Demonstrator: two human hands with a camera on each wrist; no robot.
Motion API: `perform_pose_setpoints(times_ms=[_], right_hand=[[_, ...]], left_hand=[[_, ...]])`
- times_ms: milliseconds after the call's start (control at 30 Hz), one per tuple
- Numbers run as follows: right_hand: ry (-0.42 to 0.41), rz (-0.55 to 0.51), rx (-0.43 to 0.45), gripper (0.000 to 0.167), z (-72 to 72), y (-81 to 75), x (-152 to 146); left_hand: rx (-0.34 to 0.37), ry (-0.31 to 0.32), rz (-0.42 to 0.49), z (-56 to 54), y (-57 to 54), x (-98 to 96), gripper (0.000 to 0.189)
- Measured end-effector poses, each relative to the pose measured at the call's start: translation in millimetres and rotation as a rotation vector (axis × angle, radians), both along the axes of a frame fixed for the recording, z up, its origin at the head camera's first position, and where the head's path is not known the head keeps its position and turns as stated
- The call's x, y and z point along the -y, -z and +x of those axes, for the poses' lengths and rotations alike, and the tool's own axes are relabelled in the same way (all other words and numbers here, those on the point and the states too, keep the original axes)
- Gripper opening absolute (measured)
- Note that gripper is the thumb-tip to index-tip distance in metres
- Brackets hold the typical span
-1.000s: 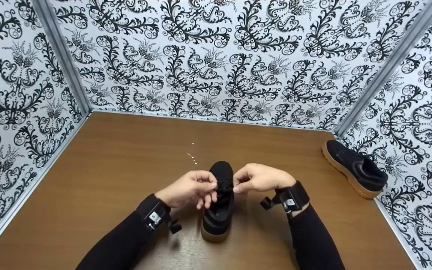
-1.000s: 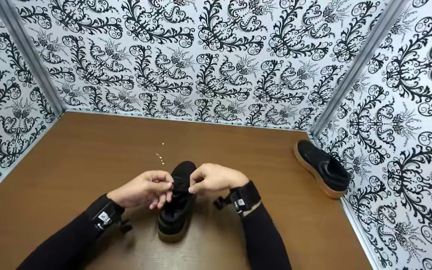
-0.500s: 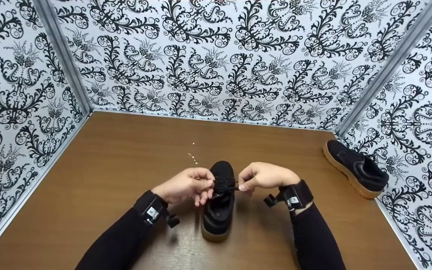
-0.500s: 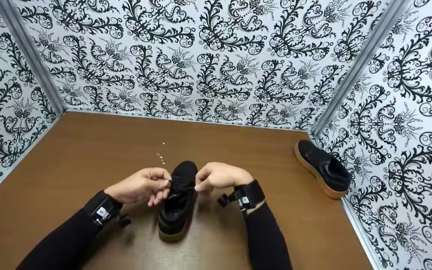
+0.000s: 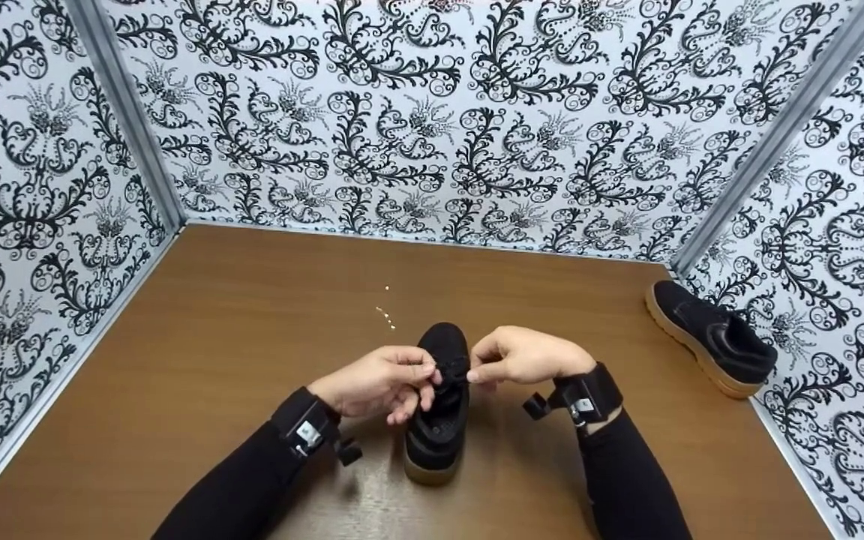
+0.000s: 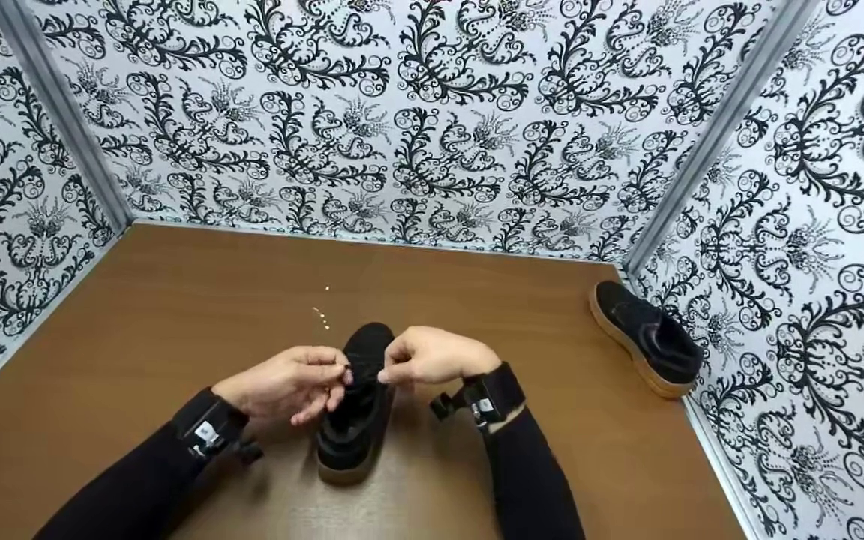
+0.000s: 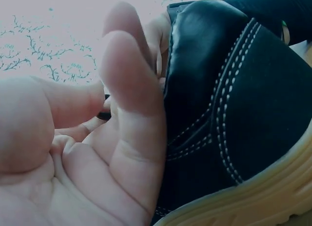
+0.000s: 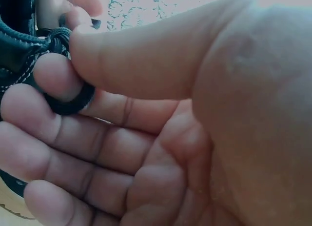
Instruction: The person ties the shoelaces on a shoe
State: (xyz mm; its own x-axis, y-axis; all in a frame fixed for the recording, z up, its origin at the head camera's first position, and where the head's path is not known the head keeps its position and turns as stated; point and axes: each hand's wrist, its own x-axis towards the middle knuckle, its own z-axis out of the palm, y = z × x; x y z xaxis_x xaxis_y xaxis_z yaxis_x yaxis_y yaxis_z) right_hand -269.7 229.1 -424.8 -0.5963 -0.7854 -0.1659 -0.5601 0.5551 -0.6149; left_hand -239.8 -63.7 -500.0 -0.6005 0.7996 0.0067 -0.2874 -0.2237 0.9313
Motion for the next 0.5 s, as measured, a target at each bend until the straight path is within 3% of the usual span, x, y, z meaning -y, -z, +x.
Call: perform_pose_setpoints(times_ms=[200, 500], right_hand=[[0.012, 0.007, 0.055, 0.031, -0.9, 0.8, -1.6], [0.033, -0.024, 0.141, 0.026, -4.8, 3.1, -6.0]], left_hand=[[-0.018, -0.081, -0.039, 0.3, 0.0, -0.8, 0.021], [0.017, -0.135, -0.099, -0.2, -0.6, -3.0, 0.027]])
